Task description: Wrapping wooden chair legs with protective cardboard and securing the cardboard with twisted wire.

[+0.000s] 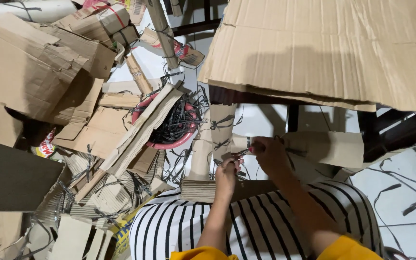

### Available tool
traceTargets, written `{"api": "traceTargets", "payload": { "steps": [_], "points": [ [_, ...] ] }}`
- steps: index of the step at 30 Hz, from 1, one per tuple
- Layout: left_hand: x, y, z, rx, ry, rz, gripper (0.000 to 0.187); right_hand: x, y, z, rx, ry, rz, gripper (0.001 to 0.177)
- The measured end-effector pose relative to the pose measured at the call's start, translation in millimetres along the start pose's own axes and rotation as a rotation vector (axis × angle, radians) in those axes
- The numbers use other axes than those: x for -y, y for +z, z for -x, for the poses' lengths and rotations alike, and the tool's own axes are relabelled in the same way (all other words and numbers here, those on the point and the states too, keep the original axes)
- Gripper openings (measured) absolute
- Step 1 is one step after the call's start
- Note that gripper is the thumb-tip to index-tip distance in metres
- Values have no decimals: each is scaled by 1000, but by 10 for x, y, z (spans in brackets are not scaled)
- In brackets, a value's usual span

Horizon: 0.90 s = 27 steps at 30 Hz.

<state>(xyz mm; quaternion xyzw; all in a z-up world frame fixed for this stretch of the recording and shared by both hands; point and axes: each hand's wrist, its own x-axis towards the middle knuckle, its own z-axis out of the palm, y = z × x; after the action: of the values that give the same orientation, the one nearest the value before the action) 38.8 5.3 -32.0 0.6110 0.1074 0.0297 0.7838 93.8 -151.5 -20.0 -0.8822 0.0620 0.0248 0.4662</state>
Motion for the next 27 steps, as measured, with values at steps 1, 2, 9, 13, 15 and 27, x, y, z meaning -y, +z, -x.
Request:
{"api": "traceTargets", "payload": {
  "steps": [1, 2, 9, 13, 15, 27],
  "points": [
    [12, 6, 23, 1, -2, -3, 29, -59, 52, -33, 0, 3, -2, 29],
    [21, 16, 38, 10, 80, -86, 29, -116, 99, -73, -47, -164, 81, 3],
    [403, 26, -34, 36, 82, -202, 27, 49, 253, -96, -84, -443, 391, 23],
    [283, 83, -120, 48, -492, 466, 11, -281, 509, -603, 66, -190, 553, 10],
    [356, 75, -196, 10, -560, 868, 8, -144, 449, -654, 101, -91, 517, 18],
    [256, -108, -78, -12, -420, 349, 11, 352, 53, -341, 273, -196, 290, 29]
  ]
}}
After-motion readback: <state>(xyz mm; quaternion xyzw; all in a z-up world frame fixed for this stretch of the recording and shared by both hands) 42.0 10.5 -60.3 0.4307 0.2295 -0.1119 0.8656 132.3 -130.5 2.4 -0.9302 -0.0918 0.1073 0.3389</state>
